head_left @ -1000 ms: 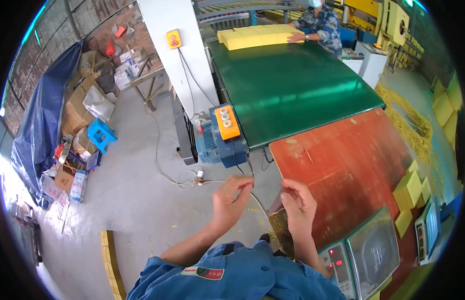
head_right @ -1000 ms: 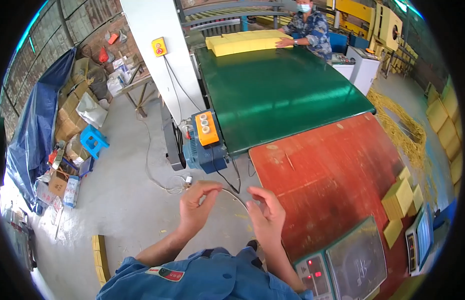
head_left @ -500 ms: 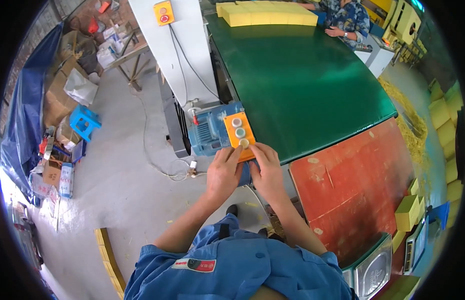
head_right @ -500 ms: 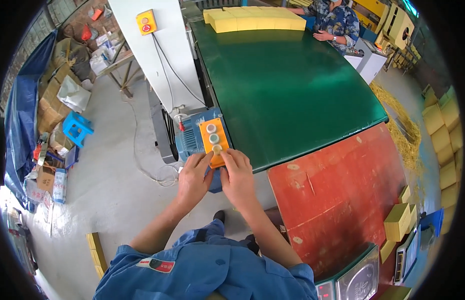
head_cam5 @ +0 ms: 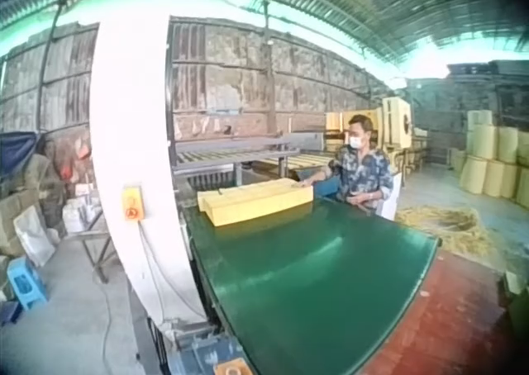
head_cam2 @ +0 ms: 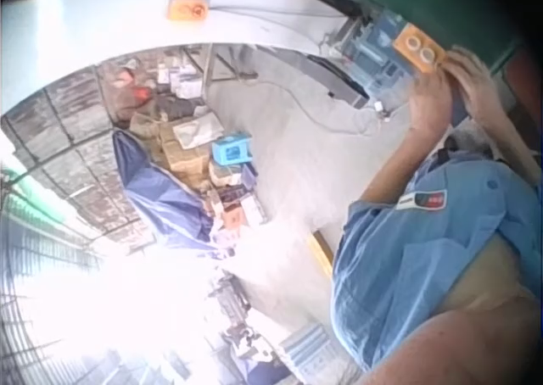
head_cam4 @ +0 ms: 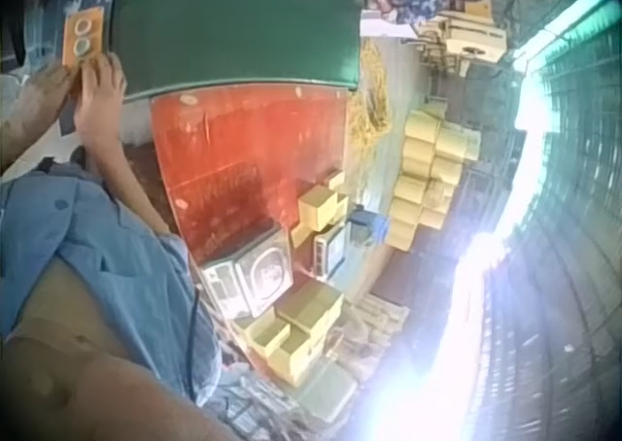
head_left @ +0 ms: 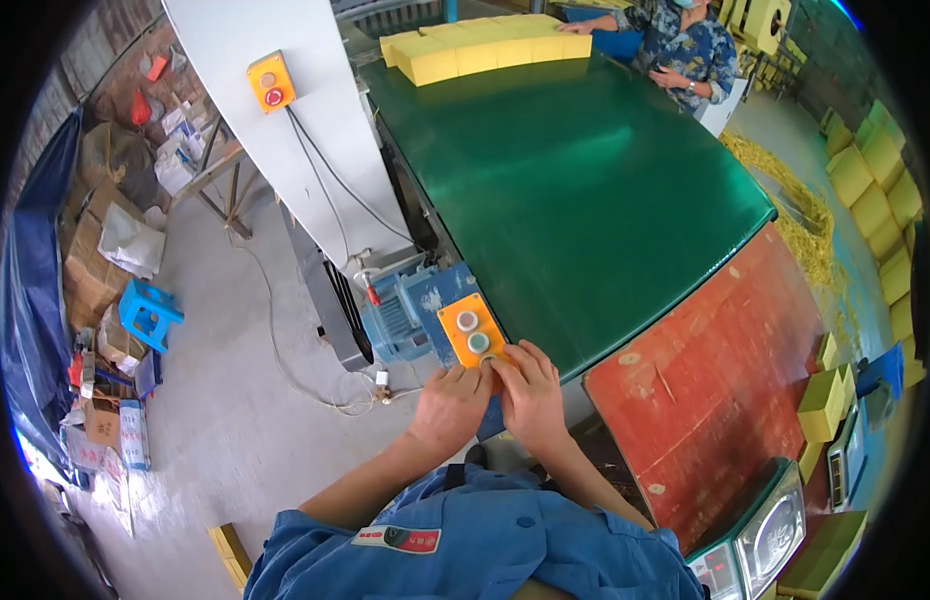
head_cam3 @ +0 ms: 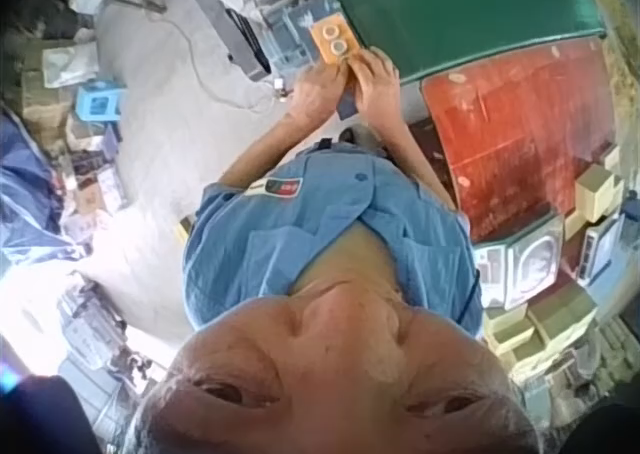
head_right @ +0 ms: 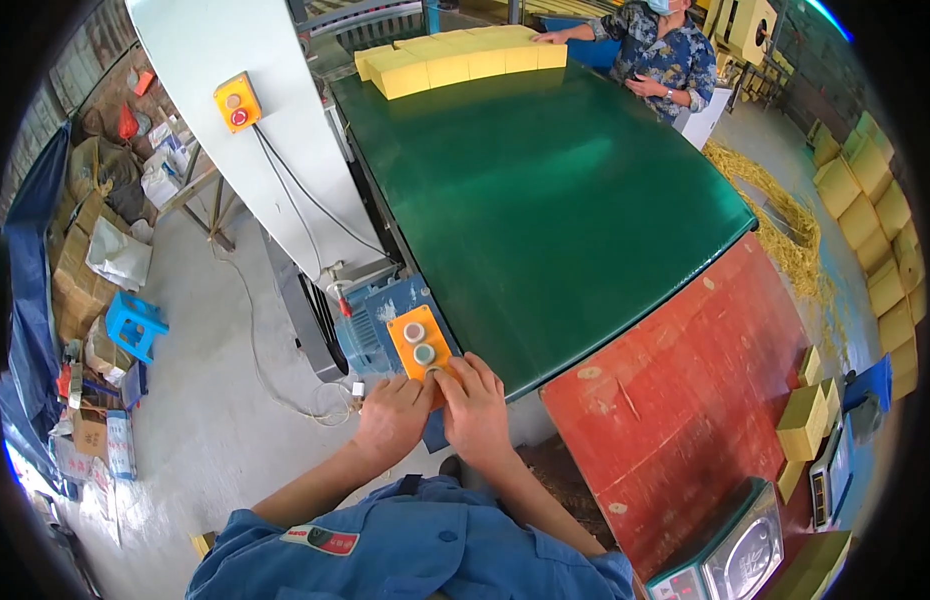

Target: The recorder weighs and stacks bundles of yellow paper products on a digital scale in a production environment.

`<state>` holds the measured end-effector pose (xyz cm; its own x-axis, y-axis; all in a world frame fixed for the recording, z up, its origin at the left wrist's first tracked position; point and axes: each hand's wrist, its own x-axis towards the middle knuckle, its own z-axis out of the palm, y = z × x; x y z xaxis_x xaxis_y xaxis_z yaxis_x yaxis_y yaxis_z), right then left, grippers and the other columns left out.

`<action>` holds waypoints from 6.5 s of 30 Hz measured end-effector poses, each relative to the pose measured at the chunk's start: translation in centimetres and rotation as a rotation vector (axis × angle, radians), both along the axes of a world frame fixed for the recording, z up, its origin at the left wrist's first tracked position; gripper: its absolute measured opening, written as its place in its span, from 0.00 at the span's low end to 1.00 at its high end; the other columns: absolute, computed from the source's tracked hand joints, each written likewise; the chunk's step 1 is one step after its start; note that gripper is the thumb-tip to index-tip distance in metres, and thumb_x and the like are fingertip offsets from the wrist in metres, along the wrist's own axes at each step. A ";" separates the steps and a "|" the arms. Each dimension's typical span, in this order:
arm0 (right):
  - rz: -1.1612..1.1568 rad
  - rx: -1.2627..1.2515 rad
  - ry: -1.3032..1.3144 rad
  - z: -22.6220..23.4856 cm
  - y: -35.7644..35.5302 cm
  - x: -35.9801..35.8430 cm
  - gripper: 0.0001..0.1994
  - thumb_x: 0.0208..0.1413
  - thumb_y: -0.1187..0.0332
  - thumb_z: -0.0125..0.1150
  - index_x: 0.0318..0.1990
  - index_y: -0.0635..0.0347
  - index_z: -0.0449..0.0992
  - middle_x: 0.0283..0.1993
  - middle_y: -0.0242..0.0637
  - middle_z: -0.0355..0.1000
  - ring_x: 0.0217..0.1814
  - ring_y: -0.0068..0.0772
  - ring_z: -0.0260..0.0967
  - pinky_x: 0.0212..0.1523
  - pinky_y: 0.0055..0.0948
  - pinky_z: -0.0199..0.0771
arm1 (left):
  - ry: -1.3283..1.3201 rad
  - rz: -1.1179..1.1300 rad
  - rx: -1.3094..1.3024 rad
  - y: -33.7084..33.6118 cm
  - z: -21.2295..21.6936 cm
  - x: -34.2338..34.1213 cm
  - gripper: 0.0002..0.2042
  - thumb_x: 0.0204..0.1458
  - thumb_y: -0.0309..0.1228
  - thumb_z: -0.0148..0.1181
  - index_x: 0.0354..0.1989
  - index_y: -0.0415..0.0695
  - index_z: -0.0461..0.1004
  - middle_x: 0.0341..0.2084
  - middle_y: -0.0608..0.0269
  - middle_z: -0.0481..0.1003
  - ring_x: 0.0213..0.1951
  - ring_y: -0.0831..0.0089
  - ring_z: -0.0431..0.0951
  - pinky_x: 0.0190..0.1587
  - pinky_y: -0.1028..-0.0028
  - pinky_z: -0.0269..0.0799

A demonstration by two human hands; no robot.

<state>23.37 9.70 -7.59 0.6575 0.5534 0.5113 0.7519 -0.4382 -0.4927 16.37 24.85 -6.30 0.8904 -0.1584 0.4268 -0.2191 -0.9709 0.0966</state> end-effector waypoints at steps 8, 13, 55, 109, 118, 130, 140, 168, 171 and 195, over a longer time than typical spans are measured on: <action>0.017 0.056 0.039 -0.2 0.0 0.1 0.21 0.47 0.79 0.62 0.52 0.59 0.78 0.56 0.44 0.73 0.62 0.56 0.68 0.59 0.48 0.70 | 0.085 0.051 -0.003 -0.9 0.5 0.1 0.17 0.49 0.28 0.56 0.47 0.32 0.74 0.25 0.61 0.73 0.29 0.67 0.76 0.31 0.67 0.71; 0.030 0.070 0.058 -0.2 0.0 -0.2 0.22 0.48 0.79 0.62 0.53 0.60 0.77 0.56 0.45 0.73 0.61 0.56 0.68 0.59 0.47 0.69 | 0.036 0.081 -0.038 -1.2 0.0 0.1 0.15 0.51 0.29 0.59 0.46 0.35 0.76 0.23 0.61 0.72 0.27 0.64 0.76 0.29 0.64 0.70; -0.055 0.131 0.048 -0.2 1.2 -2.3 0.21 0.51 0.79 0.58 0.55 0.68 0.73 0.54 0.54 0.73 0.59 0.60 0.69 0.61 0.49 0.69 | -0.057 -0.037 0.010 -0.7 0.5 0.4 0.10 0.47 0.28 0.56 0.36 0.37 0.77 0.36 0.58 0.71 0.40 0.63 0.72 0.41 0.66 0.70; -0.086 0.142 0.062 -0.9 1.3 -2.4 0.20 0.52 0.76 0.61 0.55 0.69 0.74 0.55 0.51 0.73 0.61 0.58 0.69 0.62 0.47 0.68 | -0.015 -0.059 -0.078 -0.3 0.4 0.6 0.11 0.48 0.27 0.55 0.39 0.35 0.76 0.39 0.53 0.72 0.42 0.59 0.73 0.45 0.63 0.72; -0.078 0.147 0.059 -0.9 1.1 -2.6 0.21 0.51 0.76 0.61 0.55 0.68 0.74 0.56 0.51 0.73 0.61 0.57 0.68 0.63 0.47 0.68 | 0.004 -0.056 -0.084 -0.5 0.3 0.4 0.11 0.48 0.27 0.55 0.38 0.35 0.76 0.40 0.53 0.72 0.43 0.59 0.73 0.46 0.64 0.72; -0.094 0.172 0.069 -1.0 1.1 -2.6 0.24 0.47 0.81 0.61 0.55 0.67 0.74 0.57 0.51 0.73 0.62 0.58 0.69 0.63 0.47 0.69 | -0.080 -0.057 -0.066 -0.6 -0.1 0.7 0.08 0.48 0.27 0.54 0.34 0.37 0.76 0.38 0.54 0.71 0.43 0.59 0.72 0.45 0.64 0.70; -0.075 0.155 0.054 -1.2 1.0 -2.5 0.22 0.50 0.76 0.62 0.55 0.69 0.74 0.57 0.53 0.73 0.62 0.58 0.68 0.64 0.47 0.67 | -0.056 -0.062 -0.071 -0.5 0.1 0.7 0.09 0.48 0.26 0.55 0.35 0.36 0.76 0.40 0.53 0.71 0.43 0.59 0.73 0.44 0.64 0.72; -0.099 0.179 0.101 -0.9 1.2 -2.8 0.25 0.47 0.79 0.62 0.57 0.68 0.74 0.57 0.49 0.73 0.63 0.55 0.68 0.65 0.45 0.67 | -0.033 -0.075 -0.089 -0.2 0.1 0.9 0.14 0.45 0.23 0.60 0.42 0.32 0.76 0.43 0.51 0.73 0.44 0.55 0.73 0.47 0.61 0.72; -0.102 0.184 0.103 -1.0 1.2 -2.8 0.25 0.46 0.79 0.62 0.57 0.68 0.74 0.57 0.50 0.73 0.63 0.55 0.67 0.65 0.45 0.67 | -0.017 -0.074 -0.083 -0.2 0.0 0.9 0.14 0.45 0.23 0.60 0.42 0.32 0.76 0.43 0.52 0.73 0.44 0.55 0.73 0.46 0.61 0.71; -0.090 0.192 0.102 -1.2 1.1 -2.6 0.24 0.48 0.76 0.62 0.57 0.66 0.74 0.58 0.48 0.72 0.64 0.52 0.67 0.62 0.44 0.68 | -0.016 -0.069 -0.094 -0.4 0.6 0.8 0.13 0.46 0.23 0.57 0.41 0.31 0.76 0.44 0.48 0.73 0.45 0.53 0.73 0.48 0.60 0.72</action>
